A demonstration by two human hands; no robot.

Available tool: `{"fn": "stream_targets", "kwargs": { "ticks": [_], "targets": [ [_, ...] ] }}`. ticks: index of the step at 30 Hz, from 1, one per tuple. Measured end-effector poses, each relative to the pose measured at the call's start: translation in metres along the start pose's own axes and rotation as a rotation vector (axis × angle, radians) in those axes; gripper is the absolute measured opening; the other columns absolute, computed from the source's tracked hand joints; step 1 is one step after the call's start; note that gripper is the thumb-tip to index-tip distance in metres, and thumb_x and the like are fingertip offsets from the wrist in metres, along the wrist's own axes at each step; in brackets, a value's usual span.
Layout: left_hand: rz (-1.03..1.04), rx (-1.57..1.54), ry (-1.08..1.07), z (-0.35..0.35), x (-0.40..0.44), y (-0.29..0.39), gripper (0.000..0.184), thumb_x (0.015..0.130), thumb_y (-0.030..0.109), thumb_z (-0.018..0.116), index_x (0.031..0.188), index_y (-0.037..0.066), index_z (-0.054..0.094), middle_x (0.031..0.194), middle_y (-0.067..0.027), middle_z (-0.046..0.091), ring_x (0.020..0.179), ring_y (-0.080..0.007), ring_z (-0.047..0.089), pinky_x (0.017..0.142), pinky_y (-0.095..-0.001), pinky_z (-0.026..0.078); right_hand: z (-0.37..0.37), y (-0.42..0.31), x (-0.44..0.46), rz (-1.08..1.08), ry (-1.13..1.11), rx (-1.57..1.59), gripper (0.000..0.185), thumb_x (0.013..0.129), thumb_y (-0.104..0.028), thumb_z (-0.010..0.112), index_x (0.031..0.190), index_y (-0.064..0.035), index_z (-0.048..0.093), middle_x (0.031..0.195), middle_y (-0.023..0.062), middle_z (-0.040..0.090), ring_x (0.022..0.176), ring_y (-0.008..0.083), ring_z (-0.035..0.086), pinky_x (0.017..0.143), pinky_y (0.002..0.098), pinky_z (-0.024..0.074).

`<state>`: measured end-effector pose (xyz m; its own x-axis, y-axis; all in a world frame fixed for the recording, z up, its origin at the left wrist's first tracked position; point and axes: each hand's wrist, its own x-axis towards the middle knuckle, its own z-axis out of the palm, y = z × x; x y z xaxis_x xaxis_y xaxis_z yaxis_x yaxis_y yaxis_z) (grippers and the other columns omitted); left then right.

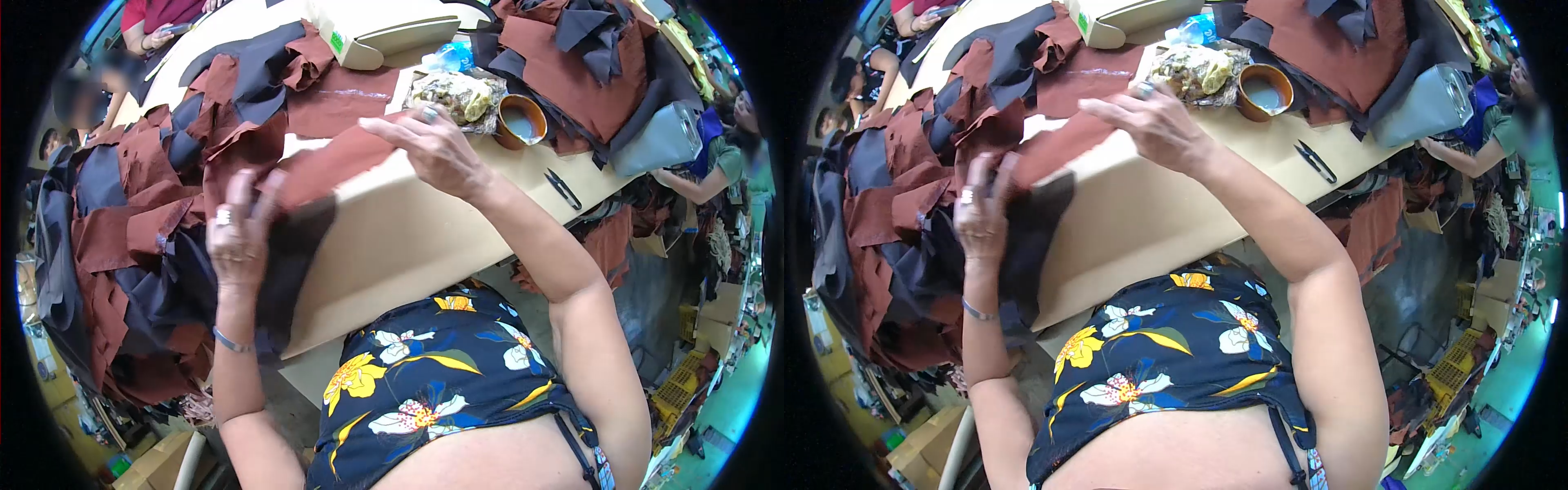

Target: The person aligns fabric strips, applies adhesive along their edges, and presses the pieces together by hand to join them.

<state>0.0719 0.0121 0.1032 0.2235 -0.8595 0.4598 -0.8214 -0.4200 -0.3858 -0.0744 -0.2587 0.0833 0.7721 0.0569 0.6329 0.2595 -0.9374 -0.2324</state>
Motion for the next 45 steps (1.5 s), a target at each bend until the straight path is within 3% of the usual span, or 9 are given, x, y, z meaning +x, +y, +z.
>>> {"fn": "stream_targets", "kwargs": {
  "ticks": [4, 8, 14, 19, 23, 26, 32, 40, 45],
  "targets": [
    [0.367, -0.013, -0.353, 0.003, -0.037, 0.080, 0.042, 0.082, 0.010, 0.048, 0.123, 0.014, 0.055, 0.149, -0.0002, 0.031, 0.062, -0.0121, 0.048, 0.058, -0.0277, 0.038, 0.010, 0.014, -0.083, 0.104, -0.114, -0.065, 0.053, 0.076, 0.000, 0.054, 0.126, -0.0151, 0.055, 0.084, 0.0011, 0.064, 0.084, 0.0172, 0.057, 0.083, 0.0328, 0.0364],
    [0.330, -0.090, -0.464, -0.002, -0.037, 0.117, 0.041, 0.080, 0.009, 0.048, 0.120, 0.005, 0.056, 0.146, -0.0034, 0.034, 0.069, -0.0137, 0.050, 0.064, -0.0274, 0.039, -0.001, 0.019, -0.136, 0.332, -0.173, -0.055, 0.051, 0.075, 0.001, 0.055, 0.124, -0.0137, 0.056, 0.077, 0.0018, 0.063, 0.079, 0.0181, 0.056, 0.084, 0.0338, 0.0369],
    [0.249, -0.257, -0.476, -0.002, -0.039, 0.125, 0.050, 0.081, 0.011, 0.048, 0.131, 0.011, 0.047, 0.133, -0.0081, 0.047, 0.074, -0.0153, 0.054, 0.068, -0.0297, 0.040, -0.082, 0.035, -0.111, 0.468, -0.083, -0.505, 0.056, 0.069, -0.008, 0.068, 0.123, -0.0131, 0.055, 0.109, 0.0028, 0.060, 0.100, 0.0224, 0.053, 0.084, 0.0371, 0.0386],
    [0.218, -0.340, -0.471, -0.002, -0.039, 0.127, 0.055, 0.080, 0.009, 0.048, 0.134, 0.021, 0.045, 0.129, -0.0090, 0.048, 0.077, -0.0176, 0.057, 0.071, -0.0319, 0.043, -0.102, 0.078, -0.108, 0.785, -0.496, -0.568, 0.056, 0.062, -0.031, 0.078, 0.114, -0.0197, 0.062, 0.145, 0.0089, 0.028, 0.135, 0.0278, 0.025, 0.103, 0.0501, 0.0296],
    [0.237, -0.382, -0.436, 0.003, -0.038, 0.128, 0.053, 0.082, 0.010, 0.047, 0.134, 0.020, 0.045, 0.130, -0.0102, 0.048, 0.071, -0.0171, 0.056, 0.070, -0.0317, 0.043, -0.098, 0.089, -0.092, 0.852, -0.630, -0.580, 0.060, 0.063, -0.031, 0.078, 0.119, -0.0240, 0.061, 0.148, 0.0091, 0.024, 0.136, 0.0284, 0.023, 0.103, 0.0532, 0.0283],
    [0.256, -0.380, -0.416, 0.005, -0.036, 0.132, 0.051, 0.083, 0.011, 0.046, 0.133, 0.019, 0.046, 0.130, -0.0113, 0.048, 0.065, -0.0159, 0.055, 0.070, -0.0314, 0.042, -0.093, 0.096, -0.095, 0.852, -0.730, -0.585, 0.052, 0.062, -0.028, 0.077, 0.112, -0.0211, 0.063, 0.148, 0.0092, 0.025, 0.136, 0.0288, 0.025, 0.102, 0.0528, 0.0285],
    [0.244, -0.374, -0.478, 0.006, -0.037, 0.134, 0.054, 0.082, 0.008, 0.047, 0.134, 0.020, 0.045, 0.132, -0.0121, 0.047, 0.076, -0.0182, 0.057, 0.072, -0.0335, 0.043, -0.103, 0.061, -0.104, 0.676, -0.360, -0.589, 0.027, 0.062, -0.011, 0.069, 0.088, -0.0132, 0.061, 0.141, 0.0092, 0.035, 0.130, 0.0291, 0.033, 0.098, 0.0496, 0.0331],
    [0.277, -0.354, -0.440, 0.002, -0.033, 0.131, 0.051, 0.083, 0.014, 0.046, 0.133, 0.017, 0.046, 0.131, -0.0111, 0.049, 0.074, -0.0174, 0.055, 0.070, -0.0309, 0.043, -0.033, -0.017, -0.142, 0.843, -0.265, 0.089, 0.038, 0.070, 0.001, 0.055, 0.103, -0.0137, 0.066, 0.100, 0.0109, 0.054, 0.094, 0.0290, 0.052, 0.084, 0.0427, 0.0425],
    [0.285, -0.344, -0.459, -0.001, -0.030, 0.130, 0.050, 0.083, 0.013, 0.046, 0.134, 0.016, 0.046, 0.131, -0.0118, 0.049, 0.075, -0.0176, 0.054, 0.070, -0.0307, 0.043, -0.012, -0.028, -0.144, 0.705, -0.370, -0.380, 0.040, 0.080, -0.005, 0.051, 0.119, -0.0087, 0.058, 0.098, 0.0086, 0.054, 0.092, 0.0249, 0.053, 0.080, 0.0405, 0.0399]
  ]
}}
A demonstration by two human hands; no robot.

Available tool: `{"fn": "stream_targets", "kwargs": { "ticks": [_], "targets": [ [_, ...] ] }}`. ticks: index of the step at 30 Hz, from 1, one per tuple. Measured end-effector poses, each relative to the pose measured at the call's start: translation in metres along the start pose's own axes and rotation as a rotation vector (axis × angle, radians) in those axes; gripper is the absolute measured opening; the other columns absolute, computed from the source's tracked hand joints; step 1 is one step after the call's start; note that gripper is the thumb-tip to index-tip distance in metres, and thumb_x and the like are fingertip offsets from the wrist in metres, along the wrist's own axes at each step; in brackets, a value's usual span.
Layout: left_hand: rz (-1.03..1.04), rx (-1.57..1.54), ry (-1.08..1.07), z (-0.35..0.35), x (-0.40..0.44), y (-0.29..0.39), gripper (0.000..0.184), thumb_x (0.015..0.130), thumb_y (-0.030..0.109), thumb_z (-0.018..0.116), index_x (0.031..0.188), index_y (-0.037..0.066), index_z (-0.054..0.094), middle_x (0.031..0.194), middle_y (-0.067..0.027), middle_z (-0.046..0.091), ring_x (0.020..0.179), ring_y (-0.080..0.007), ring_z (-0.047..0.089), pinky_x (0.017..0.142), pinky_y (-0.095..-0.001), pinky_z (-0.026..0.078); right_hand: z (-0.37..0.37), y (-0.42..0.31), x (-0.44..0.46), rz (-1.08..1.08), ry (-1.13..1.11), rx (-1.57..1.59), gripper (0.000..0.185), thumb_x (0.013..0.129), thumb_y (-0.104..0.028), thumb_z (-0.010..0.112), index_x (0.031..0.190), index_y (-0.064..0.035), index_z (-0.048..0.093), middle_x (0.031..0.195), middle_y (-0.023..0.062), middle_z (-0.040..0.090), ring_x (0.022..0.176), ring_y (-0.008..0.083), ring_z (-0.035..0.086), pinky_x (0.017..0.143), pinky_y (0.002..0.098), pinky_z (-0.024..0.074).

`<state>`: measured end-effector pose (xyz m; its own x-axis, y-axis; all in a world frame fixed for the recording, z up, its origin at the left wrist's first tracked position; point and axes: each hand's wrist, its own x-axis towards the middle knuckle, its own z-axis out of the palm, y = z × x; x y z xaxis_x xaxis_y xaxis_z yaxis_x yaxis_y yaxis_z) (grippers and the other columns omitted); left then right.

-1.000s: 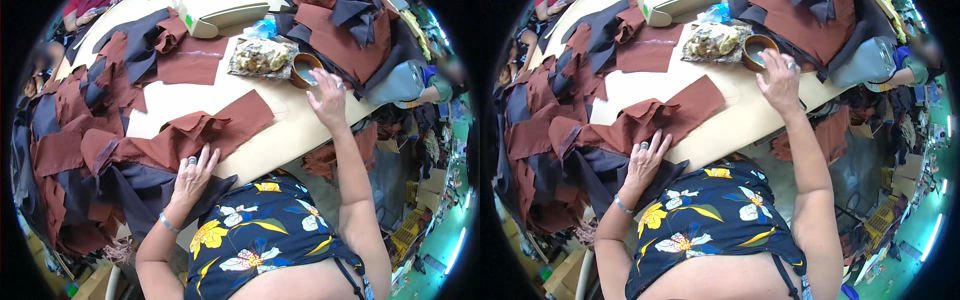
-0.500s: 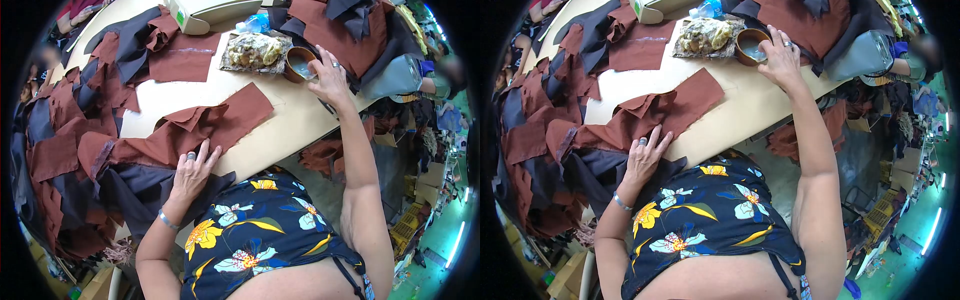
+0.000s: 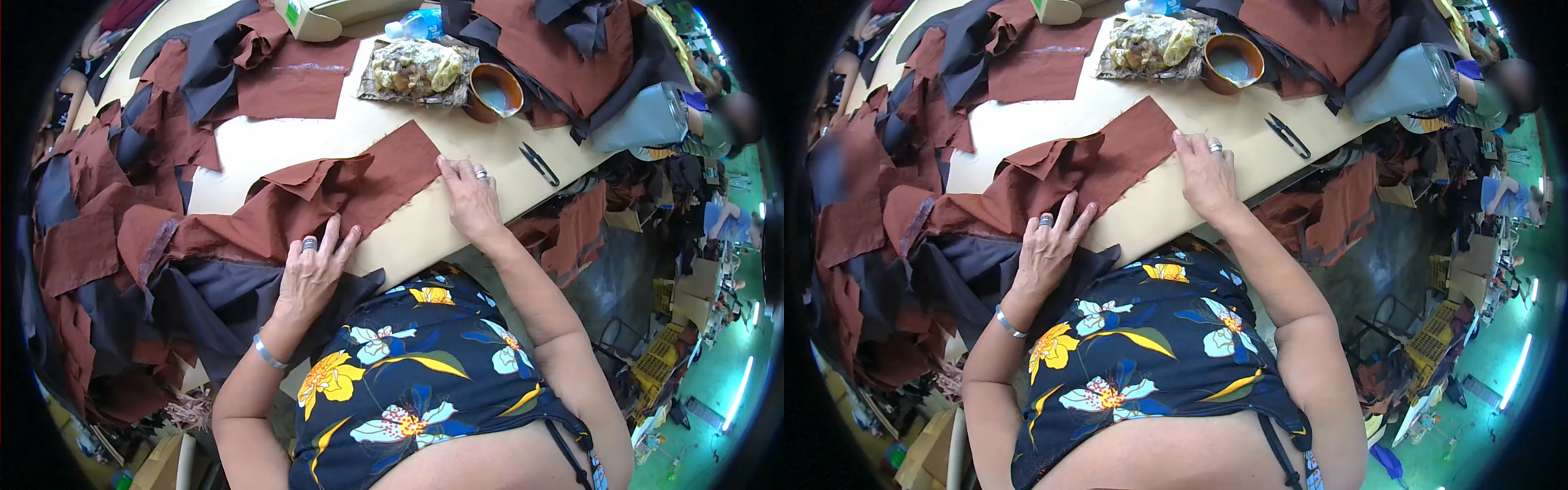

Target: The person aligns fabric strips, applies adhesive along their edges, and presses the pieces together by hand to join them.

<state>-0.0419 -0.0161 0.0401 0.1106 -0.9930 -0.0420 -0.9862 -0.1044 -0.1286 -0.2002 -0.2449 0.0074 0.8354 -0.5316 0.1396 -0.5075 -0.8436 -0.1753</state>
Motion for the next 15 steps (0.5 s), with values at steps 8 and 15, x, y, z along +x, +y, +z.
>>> {"fn": "stream_targets", "kwargs": {
  "ticks": [8, 15],
  "targets": [
    [-0.006, -0.010, 0.025, 0.005, -0.005, -0.001, 0.047, 0.084, 0.015, 0.045, 0.131, 0.014, 0.048, 0.132, -0.0106, 0.048, 0.084, -0.0196, 0.054, 0.073, -0.0321, 0.043, -0.011, -0.023, -0.011, -0.242, -0.063, -0.439, 0.041, 0.083, -0.017, 0.051, 0.122, -0.0044, 0.054, 0.095, 0.0029, 0.055, 0.090, 0.0154, 0.054, 0.078, 0.0375, 0.0368],
    [-0.004, 0.026, 0.041, 0.003, -0.009, -0.006, 0.045, 0.083, 0.016, 0.047, 0.128, 0.013, 0.050, 0.129, -0.0083, 0.048, 0.095, -0.0205, 0.052, 0.077, -0.0333, 0.041, -0.016, -0.007, -0.010, -0.314, -0.008, -0.450, 0.040, 0.083, -0.018, 0.050, 0.121, -0.0056, 0.055, 0.095, 0.0021, 0.055, 0.089, 0.0147, 0.055, 0.082, 0.0387, 0.0352]
  ]
}}
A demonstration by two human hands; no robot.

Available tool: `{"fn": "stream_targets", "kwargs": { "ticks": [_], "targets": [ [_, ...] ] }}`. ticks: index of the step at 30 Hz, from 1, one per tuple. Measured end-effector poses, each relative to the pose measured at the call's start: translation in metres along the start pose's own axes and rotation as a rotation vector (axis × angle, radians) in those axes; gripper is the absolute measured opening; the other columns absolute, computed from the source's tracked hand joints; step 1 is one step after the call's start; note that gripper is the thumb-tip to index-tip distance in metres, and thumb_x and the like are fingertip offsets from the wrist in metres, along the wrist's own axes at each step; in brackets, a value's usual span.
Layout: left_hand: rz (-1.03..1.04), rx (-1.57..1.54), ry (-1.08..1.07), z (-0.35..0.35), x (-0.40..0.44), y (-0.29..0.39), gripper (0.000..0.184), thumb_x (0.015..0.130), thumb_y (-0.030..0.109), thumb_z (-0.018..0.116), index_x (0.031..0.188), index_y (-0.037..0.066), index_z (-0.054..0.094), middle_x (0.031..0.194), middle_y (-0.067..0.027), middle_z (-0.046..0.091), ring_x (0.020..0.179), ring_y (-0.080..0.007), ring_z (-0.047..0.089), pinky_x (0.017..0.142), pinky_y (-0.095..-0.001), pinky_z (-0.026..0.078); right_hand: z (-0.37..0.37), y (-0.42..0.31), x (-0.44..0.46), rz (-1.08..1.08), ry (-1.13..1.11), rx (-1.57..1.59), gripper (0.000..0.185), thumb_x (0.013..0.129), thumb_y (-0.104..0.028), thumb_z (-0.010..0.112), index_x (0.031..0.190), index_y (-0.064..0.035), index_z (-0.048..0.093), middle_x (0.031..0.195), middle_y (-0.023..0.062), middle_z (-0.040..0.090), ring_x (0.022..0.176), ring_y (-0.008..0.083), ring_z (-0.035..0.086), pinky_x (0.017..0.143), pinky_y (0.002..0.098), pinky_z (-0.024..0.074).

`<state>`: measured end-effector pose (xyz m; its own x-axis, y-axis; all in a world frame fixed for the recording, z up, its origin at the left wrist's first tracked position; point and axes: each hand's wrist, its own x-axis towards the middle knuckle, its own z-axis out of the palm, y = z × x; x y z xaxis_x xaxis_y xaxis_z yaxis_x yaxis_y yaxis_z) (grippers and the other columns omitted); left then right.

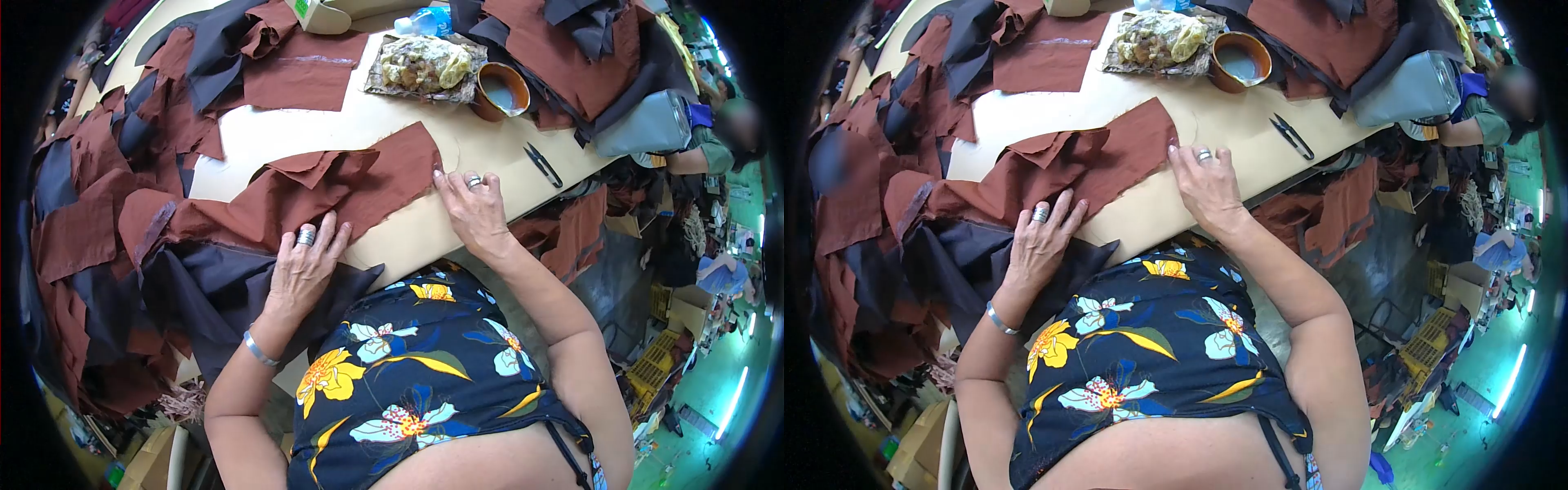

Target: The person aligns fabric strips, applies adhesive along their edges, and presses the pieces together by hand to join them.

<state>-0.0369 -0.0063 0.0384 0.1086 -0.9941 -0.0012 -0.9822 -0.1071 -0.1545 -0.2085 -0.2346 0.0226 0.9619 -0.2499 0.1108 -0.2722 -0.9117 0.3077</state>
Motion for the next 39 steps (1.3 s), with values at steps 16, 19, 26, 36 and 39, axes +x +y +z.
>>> {"fn": "stream_targets", "kwargs": {
  "ticks": [16, 19, 26, 36, 39],
  "targets": [
    [-0.002, -0.017, -0.070, -0.004, -0.006, -0.006, 0.048, 0.083, 0.010, 0.045, 0.131, 0.014, 0.047, 0.129, -0.0095, 0.048, 0.094, -0.0232, 0.052, 0.076, -0.0341, 0.041, 0.007, 0.004, 0.008, 0.047, 0.020, 0.041, 0.043, 0.082, -0.017, 0.051, 0.124, -0.0074, 0.051, 0.096, 0.0032, 0.054, 0.089, 0.0168, 0.055, 0.079, 0.0398, 0.0365],
    [-0.009, -0.019, -0.069, -0.004, -0.008, -0.006, 0.048, 0.083, 0.010, 0.045, 0.131, 0.013, 0.047, 0.129, -0.0096, 0.047, 0.094, -0.0234, 0.053, 0.075, -0.0341, 0.041, 0.007, -0.016, 0.004, 0.021, -0.010, 0.011, 0.047, 0.082, -0.016, 0.050, 0.128, -0.0052, 0.049, 0.097, 0.0047, 0.053, 0.091, 0.0176, 0.054, 0.080, 0.0400, 0.0367],
    [-0.006, -0.093, -0.061, -0.002, -0.011, -0.007, 0.053, 0.077, 0.006, 0.052, 0.130, 0.017, 0.049, 0.132, -0.0091, 0.046, 0.098, -0.0259, 0.052, 0.079, -0.0348, 0.041, -0.004, -0.028, 0.007, 0.001, -0.036, 0.112, 0.047, 0.083, -0.016, 0.049, 0.128, -0.0033, 0.047, 0.095, 0.0053, 0.053, 0.092, 0.0175, 0.054, 0.081, 0.0395, 0.0371],
    [0.008, -0.395, -0.095, -0.014, -0.017, -0.010, 0.026, 0.081, 0.026, 0.060, 0.105, 0.015, 0.061, 0.134, -0.0071, 0.045, 0.111, -0.0303, 0.047, 0.088, -0.0414, 0.039, -0.010, -0.041, 0.006, -0.066, -0.051, 0.363, 0.047, 0.079, -0.012, 0.052, 0.126, -0.0203, 0.051, 0.100, 0.0034, 0.052, 0.095, 0.0200, 0.053, 0.079, 0.0430, 0.0380],
    [-0.043, -0.439, -0.074, -0.012, -0.016, -0.005, 0.029, 0.081, 0.037, 0.060, 0.088, 0.009, 0.060, 0.133, -0.0071, 0.046, 0.112, -0.0305, 0.045, 0.088, -0.0430, 0.038, 0.003, 0.007, 0.019, 0.053, -0.065, 0.668, 0.049, 0.072, -0.008, 0.055, 0.118, -0.0263, 0.057, 0.101, 0.0037, 0.051, 0.095, 0.0225, 0.052, 0.077, 0.0431, 0.0395]
  ]
}}
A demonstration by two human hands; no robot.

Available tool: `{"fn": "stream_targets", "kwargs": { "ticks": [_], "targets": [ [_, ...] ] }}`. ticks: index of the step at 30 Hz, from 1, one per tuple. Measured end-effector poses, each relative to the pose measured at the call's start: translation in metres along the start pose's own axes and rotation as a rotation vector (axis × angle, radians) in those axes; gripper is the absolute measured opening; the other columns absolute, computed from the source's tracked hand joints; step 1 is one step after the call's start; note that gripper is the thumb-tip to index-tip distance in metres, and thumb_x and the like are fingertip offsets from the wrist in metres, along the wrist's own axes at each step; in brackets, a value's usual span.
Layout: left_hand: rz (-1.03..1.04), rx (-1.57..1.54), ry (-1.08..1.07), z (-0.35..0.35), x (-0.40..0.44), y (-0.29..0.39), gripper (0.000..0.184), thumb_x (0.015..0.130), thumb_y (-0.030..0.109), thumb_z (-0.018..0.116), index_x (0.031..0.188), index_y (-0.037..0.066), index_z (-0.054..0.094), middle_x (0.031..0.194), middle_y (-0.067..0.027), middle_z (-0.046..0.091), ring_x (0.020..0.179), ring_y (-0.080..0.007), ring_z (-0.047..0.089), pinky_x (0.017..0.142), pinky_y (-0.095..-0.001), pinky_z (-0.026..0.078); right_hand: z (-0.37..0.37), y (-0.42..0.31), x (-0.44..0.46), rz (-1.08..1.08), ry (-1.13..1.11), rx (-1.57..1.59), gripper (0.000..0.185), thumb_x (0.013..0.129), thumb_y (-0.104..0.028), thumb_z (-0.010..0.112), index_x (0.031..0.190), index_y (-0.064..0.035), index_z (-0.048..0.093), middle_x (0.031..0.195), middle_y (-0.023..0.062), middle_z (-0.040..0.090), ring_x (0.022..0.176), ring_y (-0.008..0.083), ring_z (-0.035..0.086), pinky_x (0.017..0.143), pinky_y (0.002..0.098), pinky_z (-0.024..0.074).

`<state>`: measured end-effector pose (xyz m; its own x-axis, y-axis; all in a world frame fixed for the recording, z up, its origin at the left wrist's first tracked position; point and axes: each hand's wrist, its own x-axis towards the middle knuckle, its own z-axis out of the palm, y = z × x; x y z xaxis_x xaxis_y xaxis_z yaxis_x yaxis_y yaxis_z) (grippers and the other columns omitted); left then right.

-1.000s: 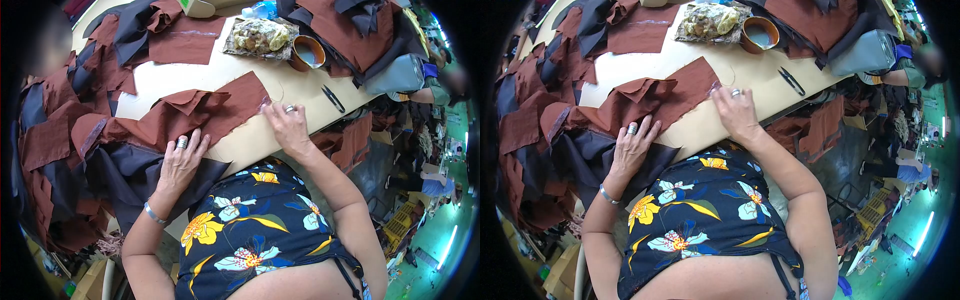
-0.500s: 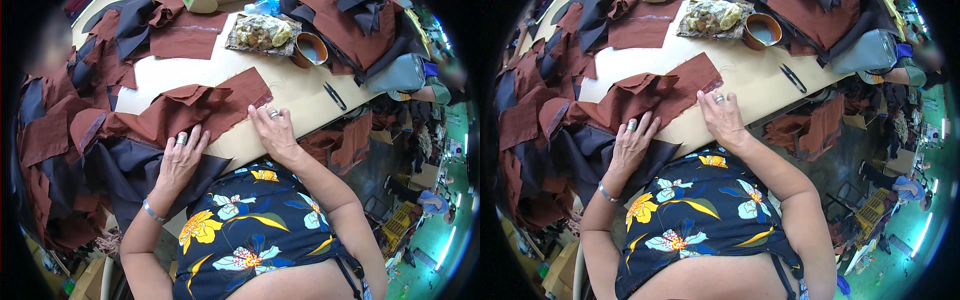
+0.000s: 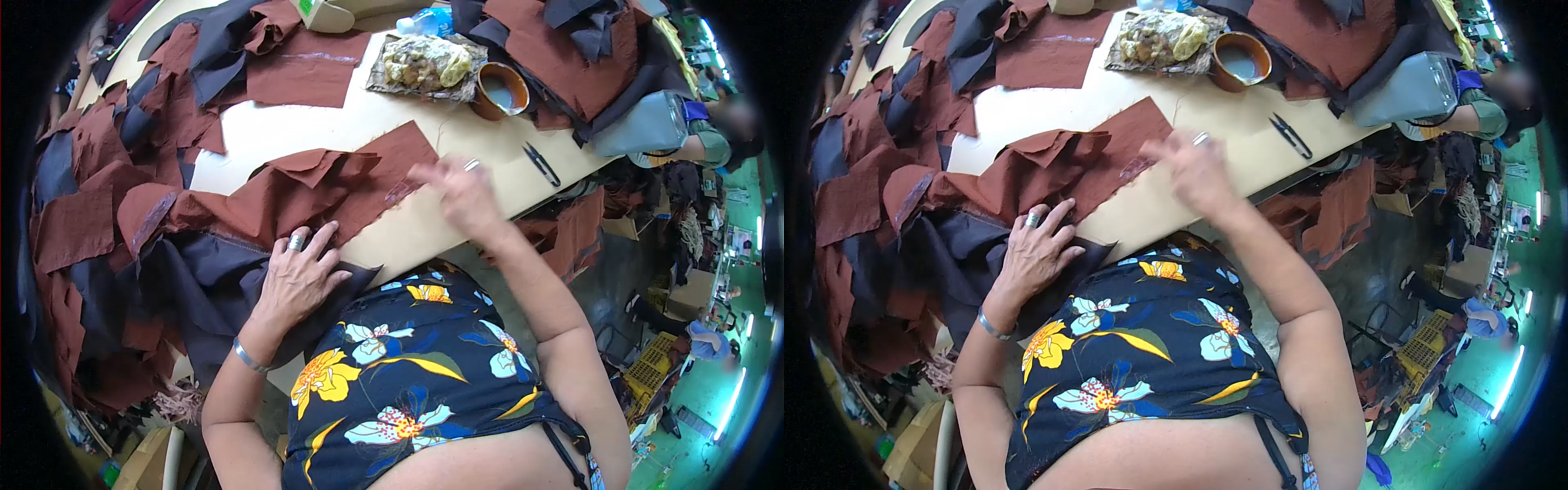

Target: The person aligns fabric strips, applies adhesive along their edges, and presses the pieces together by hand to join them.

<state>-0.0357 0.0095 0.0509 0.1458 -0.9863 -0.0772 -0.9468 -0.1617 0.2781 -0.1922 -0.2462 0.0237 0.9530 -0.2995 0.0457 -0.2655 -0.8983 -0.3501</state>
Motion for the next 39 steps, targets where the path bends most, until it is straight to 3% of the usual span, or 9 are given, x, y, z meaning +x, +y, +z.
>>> {"fn": "stream_targets", "kwargs": {
  "ticks": [2, 4, 10, 13, 19, 23, 30, 36, 39],
  "targets": [
    [-0.016, 0.029, 0.013, 0.004, 0.001, 0.003, 0.027, 0.082, 0.034, 0.060, 0.084, 0.008, 0.060, 0.133, -0.0071, 0.046, 0.112, -0.0305, 0.046, 0.088, -0.0433, 0.038, -0.046, 0.025, 0.018, 0.206, 0.182, -0.257, 0.045, 0.070, -0.009, 0.058, 0.113, -0.0227, 0.059, 0.100, 0.0039, 0.050, 0.095, 0.0232, 0.051, 0.080, 0.0450, 0.0406],
    [-0.016, 0.066, 0.038, 0.009, 0.001, 0.003, 0.019, 0.082, 0.026, 0.060, 0.079, 0.007, 0.061, 0.131, -0.0083, 0.047, 0.110, -0.0312, 0.048, 0.084, -0.0427, 0.041, -0.079, 0.058, 0.032, 0.394, 0.157, -0.359, 0.048, 0.069, -0.014, 0.065, 0.115, -0.0226, 0.059, 0.119, 0.0067, 0.048, 0.111, 0.0265, 0.048, 0.090, 0.0498, 0.0391],
    [0.007, 0.104, 0.078, 0.012, 0.000, 0.004, 0.012, 0.077, 0.014, 0.058, 0.085, 0.006, 0.059, 0.130, -0.0103, 0.047, 0.108, -0.0317, 0.050, 0.084, -0.0414, 0.042, -0.093, 0.098, 0.059, 0.520, -0.192, -0.493, 0.061, 0.065, -0.023, 0.075, 0.123, -0.0266, 0.056, 0.151, 0.0073, 0.022, 0.137, 0.0281, 0.023, 0.102, 0.0531, 0.0299],
    [0.002, 0.077, 0.038, 0.009, 0.001, 0.002, 0.019, 0.076, 0.009, 0.055, 0.095, 0.005, 0.057, 0.129, -0.0116, 0.048, 0.108, -0.0333, 0.050, 0.084, -0.0413, 0.043, -0.090, 0.106, 0.064, 0.496, -0.248, -0.510, 0.056, 0.064, -0.022, 0.074, 0.118, -0.0246, 0.058, 0.150, 0.0074, 0.023, 0.136, 0.0276, 0.025, 0.102, 0.0535, 0.0298],
    [-0.002, 0.073, 0.001, 0.005, 0.001, 0.002, 0.039, 0.069, 0.001, 0.057, 0.108, 0.006, 0.053, 0.131, -0.0102, 0.047, 0.110, -0.0339, 0.049, 0.086, -0.0409, 0.044, -0.087, 0.087, 0.034, 0.290, 0.106, -0.636, 0.036, 0.068, -0.014, 0.069, 0.103, -0.0140, 0.059, 0.144, 0.0068, 0.033, 0.131, 0.0260, 0.034, 0.099, 0.0532, 0.0308],
    [0.027, 0.074, 0.067, 0.005, 0.000, 0.001, 0.031, 0.077, 0.006, 0.052, 0.108, 0.005, 0.053, 0.127, -0.0131, 0.049, 0.105, -0.0340, 0.053, 0.084, -0.0402, 0.044, -0.055, 0.038, 0.009, 0.115, 0.252, -0.685, 0.030, 0.070, -0.004, 0.057, 0.098, -0.0147, 0.062, 0.122, 0.0073, 0.051, 0.116, 0.0243, 0.045, 0.091, 0.0495, 0.0354],
    [0.047, 0.128, 0.063, 0.006, -0.001, 0.001, 0.036, 0.077, 0.007, 0.052, 0.112, 0.004, 0.052, 0.127, -0.0123, 0.049, 0.106, -0.0316, 0.052, 0.084, -0.0392, 0.044, 0.025, -0.062, -0.017, 0.130, -0.107, 0.211, 0.051, 0.070, -0.003, 0.055, 0.118, -0.0207, 0.060, 0.098, 0.0064, 0.052, 0.097, 0.0250, 0.050, 0.081, 0.0421, 0.0362],
    [0.060, 0.161, 0.066, 0.009, -0.004, 0.000, 0.034, 0.078, 0.009, 0.052, 0.112, 0.004, 0.052, 0.127, -0.0122, 0.048, 0.108, -0.0312, 0.051, 0.087, -0.0403, 0.043, 0.039, -0.068, -0.014, 0.153, 0.049, -0.435, 0.049, 0.078, -0.009, 0.050, 0.126, -0.0009, 0.049, 0.099, 0.0094, 0.052, 0.097, 0.0233, 0.051, 0.080, 0.0417, 0.0368],
    [0.053, 0.158, 0.068, 0.010, -0.005, 0.001, 0.032, 0.079, 0.009, 0.051, 0.111, 0.003, 0.052, 0.127, -0.0130, 0.048, 0.109, -0.0310, 0.051, 0.089, -0.0403, 0.043, 0.043, -0.091, -0.024, -0.035, 0.008, -0.501, 0.049, 0.080, -0.013, 0.048, 0.127, 0.0014, 0.046, 0.098, 0.0082, 0.054, 0.093, 0.0220, 0.053, 0.078, 0.0403, 0.0375]
  ]
}}
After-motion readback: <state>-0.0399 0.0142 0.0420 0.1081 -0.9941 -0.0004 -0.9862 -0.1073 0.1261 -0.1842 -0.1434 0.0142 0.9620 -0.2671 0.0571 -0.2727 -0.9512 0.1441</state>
